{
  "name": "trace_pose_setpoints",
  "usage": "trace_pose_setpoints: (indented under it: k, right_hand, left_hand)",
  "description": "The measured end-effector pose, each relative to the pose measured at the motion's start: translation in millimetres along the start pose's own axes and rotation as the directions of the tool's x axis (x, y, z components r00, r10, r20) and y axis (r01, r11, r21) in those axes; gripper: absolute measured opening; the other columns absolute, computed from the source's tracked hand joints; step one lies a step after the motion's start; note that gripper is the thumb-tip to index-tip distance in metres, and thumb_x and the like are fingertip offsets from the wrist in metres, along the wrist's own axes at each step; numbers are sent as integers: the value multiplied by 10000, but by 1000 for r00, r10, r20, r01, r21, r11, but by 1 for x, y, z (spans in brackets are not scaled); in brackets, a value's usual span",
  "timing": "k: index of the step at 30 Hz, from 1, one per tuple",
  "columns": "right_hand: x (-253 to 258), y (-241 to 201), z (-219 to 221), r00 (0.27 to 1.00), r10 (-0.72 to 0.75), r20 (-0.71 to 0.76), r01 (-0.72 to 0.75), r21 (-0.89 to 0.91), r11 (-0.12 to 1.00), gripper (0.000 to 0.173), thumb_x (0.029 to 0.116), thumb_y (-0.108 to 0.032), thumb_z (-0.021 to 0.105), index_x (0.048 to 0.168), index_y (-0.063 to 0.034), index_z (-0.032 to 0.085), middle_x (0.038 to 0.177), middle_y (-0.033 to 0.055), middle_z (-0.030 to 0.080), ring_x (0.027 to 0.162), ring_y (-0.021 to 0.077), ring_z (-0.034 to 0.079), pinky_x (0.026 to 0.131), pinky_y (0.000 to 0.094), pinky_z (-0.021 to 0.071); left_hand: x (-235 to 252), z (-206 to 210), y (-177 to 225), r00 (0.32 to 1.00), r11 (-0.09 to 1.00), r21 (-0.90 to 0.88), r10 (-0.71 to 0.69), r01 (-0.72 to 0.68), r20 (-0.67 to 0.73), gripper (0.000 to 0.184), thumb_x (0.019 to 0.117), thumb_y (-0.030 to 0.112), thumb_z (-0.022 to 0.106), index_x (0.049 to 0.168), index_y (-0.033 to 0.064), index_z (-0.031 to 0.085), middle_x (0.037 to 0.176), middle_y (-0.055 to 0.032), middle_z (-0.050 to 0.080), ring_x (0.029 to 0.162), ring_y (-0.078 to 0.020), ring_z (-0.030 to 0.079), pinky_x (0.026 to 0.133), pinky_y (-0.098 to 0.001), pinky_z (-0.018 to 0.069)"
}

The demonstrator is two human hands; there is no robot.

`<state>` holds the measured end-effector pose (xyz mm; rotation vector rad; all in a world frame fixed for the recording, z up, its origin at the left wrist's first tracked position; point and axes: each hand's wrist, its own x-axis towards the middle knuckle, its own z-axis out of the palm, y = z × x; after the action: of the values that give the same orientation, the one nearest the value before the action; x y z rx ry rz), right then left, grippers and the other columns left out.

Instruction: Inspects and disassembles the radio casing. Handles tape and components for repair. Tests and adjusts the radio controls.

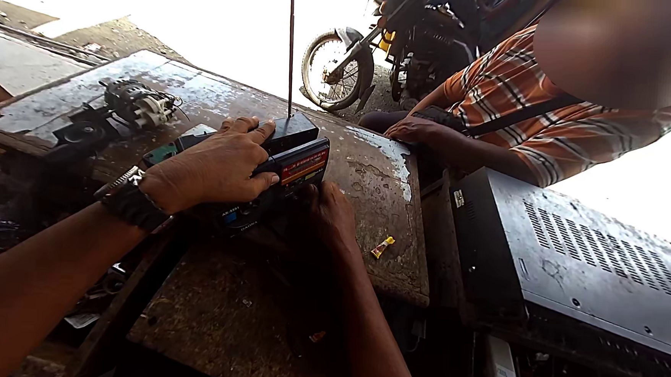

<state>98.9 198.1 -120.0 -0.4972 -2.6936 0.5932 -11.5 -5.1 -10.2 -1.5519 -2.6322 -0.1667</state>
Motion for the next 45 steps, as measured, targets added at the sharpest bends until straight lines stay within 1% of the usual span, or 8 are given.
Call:
trace_pose_setpoints:
  k: [7,13,22,29,35,38,42,45]
  right_hand:
    - [1,1,1,1000,-4,1,4,-13,1000,435,1098,-418,420,933,-73,627,898,108,640,906,283,675,742,490,544]
    - [0,7,7,992,-84,-94,87,26,996,321,1048,-354,576,968,-47,632,915,119,629,891,296,669,737,476,561]
    - [1,10,10,977,-139,-161,146,29,989,274,989,-305,688,989,-35,641,960,126,633,934,298,659,768,466,569]
    - [0,11,9,987,-118,-108,120,8,993,373,1073,-375,511,926,-56,638,887,104,620,877,278,657,744,458,552]
    - [-5,8,5,990,-114,-87,116,22,993,405,1089,-383,474,915,-54,634,882,120,613,851,289,661,697,481,547]
    - [-5,9,6,990,-108,-86,110,24,994,410,1092,-387,459,903,-64,626,885,111,616,857,278,661,698,472,544]
    - [4,10,10,996,-68,-64,70,34,997,443,1084,-411,428,893,-71,639,886,96,641,883,262,670,740,464,529]
    - [4,8,7,998,-45,-52,48,59,997,474,1093,-410,392,845,-80,626,837,88,633,861,253,669,727,470,521]
  left_hand:
    - [0,-1,0,1000,1000,1,-9,9,7,547,997,549,456,916,96,751,1651,-126,343,1521,-400,283,1201,-582,282]
    - [0,-1,1,1000,1000,3,-7,7,12,561,1001,550,450,911,81,744,1657,-135,329,1525,-402,274,1206,-589,270]
    - [0,-2,2,1000,1000,0,-15,15,22,545,1006,539,459,927,84,749,1657,-134,327,1528,-400,267,1215,-588,247]
    - [0,-1,1,999,1000,-3,-20,20,28,549,1004,541,453,924,87,751,1660,-134,323,1530,-403,264,1216,-602,242]
    - [-1,-1,1,1000,1000,-2,5,-5,19,568,998,550,443,897,79,745,1648,-153,339,1518,-419,283,1194,-600,284]
    - [-1,-2,0,1000,1000,11,17,-17,13,569,988,548,437,899,72,735,1635,-165,356,1504,-423,304,1162,-593,333]
    - [0,-2,-1,999,999,17,32,-33,18,609,988,565,406,913,51,723,1627,-187,358,1499,-439,305,1152,-611,337]
    - [1,-2,-1,999,999,16,46,-46,10,617,978,571,405,909,44,719,1621,-201,357,1493,-447,309,1141,-624,339]
